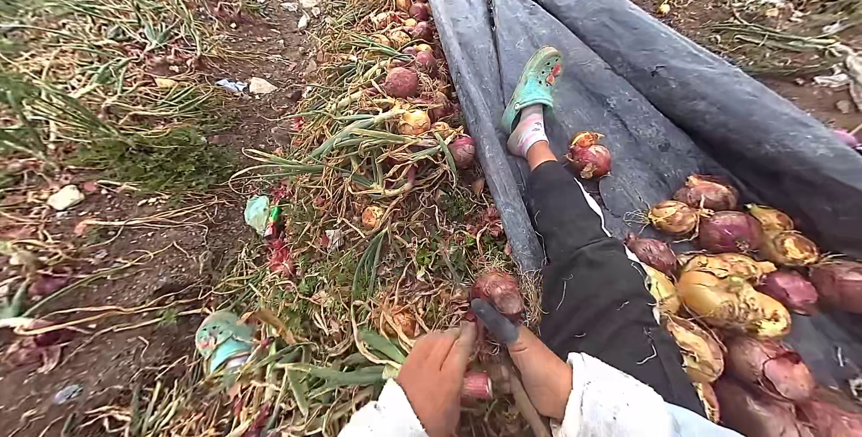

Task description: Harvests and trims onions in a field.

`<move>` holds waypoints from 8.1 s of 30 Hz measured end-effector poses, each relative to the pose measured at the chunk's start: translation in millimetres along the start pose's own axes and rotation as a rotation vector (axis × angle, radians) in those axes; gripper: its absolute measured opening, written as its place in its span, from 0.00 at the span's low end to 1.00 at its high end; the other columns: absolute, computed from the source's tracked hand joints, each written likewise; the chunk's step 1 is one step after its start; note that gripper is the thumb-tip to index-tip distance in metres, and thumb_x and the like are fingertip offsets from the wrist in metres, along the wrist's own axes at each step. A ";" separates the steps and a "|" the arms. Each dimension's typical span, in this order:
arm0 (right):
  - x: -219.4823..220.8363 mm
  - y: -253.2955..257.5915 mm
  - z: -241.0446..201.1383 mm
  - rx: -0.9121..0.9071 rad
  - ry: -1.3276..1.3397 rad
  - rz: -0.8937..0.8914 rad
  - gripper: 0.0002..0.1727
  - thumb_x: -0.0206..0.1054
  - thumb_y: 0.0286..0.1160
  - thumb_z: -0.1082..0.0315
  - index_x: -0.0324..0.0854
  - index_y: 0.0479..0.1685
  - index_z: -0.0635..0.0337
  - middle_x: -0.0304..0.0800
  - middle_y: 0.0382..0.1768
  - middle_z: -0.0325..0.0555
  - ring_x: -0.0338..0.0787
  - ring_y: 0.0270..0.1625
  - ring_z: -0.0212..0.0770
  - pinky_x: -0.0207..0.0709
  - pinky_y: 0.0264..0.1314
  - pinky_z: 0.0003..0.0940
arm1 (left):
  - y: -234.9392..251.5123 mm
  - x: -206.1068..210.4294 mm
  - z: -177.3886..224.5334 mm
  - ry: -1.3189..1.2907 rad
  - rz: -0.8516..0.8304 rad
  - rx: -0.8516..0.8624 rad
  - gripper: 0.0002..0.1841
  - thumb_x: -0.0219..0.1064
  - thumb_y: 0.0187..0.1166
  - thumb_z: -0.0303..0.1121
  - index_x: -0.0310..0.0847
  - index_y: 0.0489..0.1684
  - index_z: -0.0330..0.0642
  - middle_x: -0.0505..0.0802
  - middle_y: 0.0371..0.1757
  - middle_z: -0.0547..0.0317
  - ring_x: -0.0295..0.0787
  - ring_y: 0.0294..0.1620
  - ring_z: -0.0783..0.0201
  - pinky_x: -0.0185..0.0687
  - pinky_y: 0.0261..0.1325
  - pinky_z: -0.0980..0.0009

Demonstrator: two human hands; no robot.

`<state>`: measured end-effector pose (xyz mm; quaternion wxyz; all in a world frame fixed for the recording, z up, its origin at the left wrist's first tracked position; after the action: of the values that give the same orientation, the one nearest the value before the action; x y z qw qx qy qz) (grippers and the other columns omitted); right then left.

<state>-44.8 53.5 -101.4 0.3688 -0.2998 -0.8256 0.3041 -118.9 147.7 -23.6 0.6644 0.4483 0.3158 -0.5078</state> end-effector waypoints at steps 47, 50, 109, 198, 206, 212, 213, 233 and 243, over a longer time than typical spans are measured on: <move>-95.1 -106.5 -116.1 -0.660 -1.270 0.483 0.50 0.83 0.50 0.55 0.67 0.78 0.70 0.90 0.52 0.61 0.91 0.56 0.54 0.82 0.57 0.59 | -1.0 86.7 -151.2 0.172 -0.781 -1.031 0.32 0.70 0.78 0.51 0.79 0.75 0.37 0.77 0.83 0.39 0.64 0.88 0.36 0.61 0.82 0.32; -120.1 -126.3 -131.2 -0.538 -1.483 0.640 0.49 0.79 0.40 0.80 0.66 0.77 0.69 0.87 0.33 0.67 0.90 0.36 0.71 0.77 0.34 0.70 | 6.7 88.9 -145.2 0.269 -0.836 -1.081 0.25 0.69 0.80 0.40 0.81 0.73 0.36 0.76 0.84 0.38 0.64 0.87 0.34 0.64 0.80 0.33; -139.0 -91.0 -84.3 -0.825 -0.138 0.087 0.17 0.55 0.88 0.45 0.80 0.39 0.44 0.81 0.20 0.27 0.79 0.18 0.23 0.76 0.21 0.17 | -33.6 57.4 -188.4 0.109 -0.941 -0.818 0.34 0.68 0.78 0.22 0.66 0.88 0.40 0.77 0.84 0.38 0.71 0.85 0.38 0.62 0.87 0.40; -114.1 -41.1 -83.3 -0.701 0.019 -0.102 0.18 0.65 0.77 0.38 0.79 0.35 0.41 0.73 0.18 0.25 0.71 0.11 0.20 0.71 0.11 0.16 | -114.9 -122.2 -271.5 0.613 -0.835 -1.141 0.18 0.54 0.90 0.25 0.76 0.69 0.18 0.79 0.77 0.27 0.68 0.85 0.33 0.56 0.88 0.41; -71.0 -47.1 -63.3 -0.514 -0.119 -0.117 0.18 0.55 0.84 0.42 0.76 0.36 0.43 0.75 0.17 0.26 0.76 0.14 0.21 0.73 0.17 0.14 | -138.5 25.9 -96.1 -0.013 -1.128 -0.503 0.17 0.59 0.85 0.29 0.81 0.65 0.27 0.87 0.67 0.29 0.83 0.72 0.31 0.74 0.73 0.32; -64.5 -39.7 -53.6 -0.493 -0.209 -0.055 0.22 0.49 0.87 0.43 0.76 0.33 0.45 0.74 0.15 0.28 0.73 0.11 0.23 0.73 0.13 0.17 | -191.1 61.6 -75.8 -0.146 -1.097 -0.227 0.14 0.62 0.81 0.26 0.85 0.56 0.23 0.89 0.63 0.30 0.82 0.72 0.32 0.70 0.78 0.36; -62.9 -36.6 -51.3 -0.495 -0.213 -0.064 0.22 0.51 0.86 0.41 0.77 0.33 0.44 0.74 0.15 0.28 0.73 0.11 0.23 0.72 0.13 0.18 | -191.8 62.1 -82.5 -0.142 -1.074 -0.177 0.14 0.63 0.80 0.26 0.84 0.57 0.25 0.88 0.65 0.31 0.81 0.74 0.33 0.69 0.80 0.37; -72.1 -25.3 -29.6 -0.378 -0.144 0.008 0.28 0.41 0.90 0.41 0.77 0.29 0.46 0.72 0.13 0.31 0.73 0.09 0.25 0.72 0.12 0.19 | -90.4 -5.4 -181.0 0.050 -0.683 -0.815 0.21 0.68 0.84 0.33 0.81 0.75 0.40 0.88 0.68 0.32 0.85 0.69 0.32 0.74 0.74 0.34; -67.5 -25.3 -23.4 -0.399 -0.146 -0.041 0.23 0.60 0.78 0.38 0.80 0.27 0.45 0.73 0.13 0.30 0.74 0.11 0.24 0.72 0.13 0.18 | -167.9 79.7 -138.4 -0.048 -1.218 -0.512 0.30 0.72 0.80 0.47 0.78 0.76 0.39 0.70 0.85 0.33 0.59 0.88 0.28 0.54 0.80 0.22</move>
<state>3.9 -4.5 -99.3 0.2475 -0.3270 -0.9000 0.1481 -252.1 229.5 -194.7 0.3508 0.0059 0.6091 -0.7113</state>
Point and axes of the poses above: each hand's wrist, its own y-axis towards the middle knuckle, its own x-axis out of the palm, z = x × y, the point moved 7 cm from there along y, towards the middle knuckle
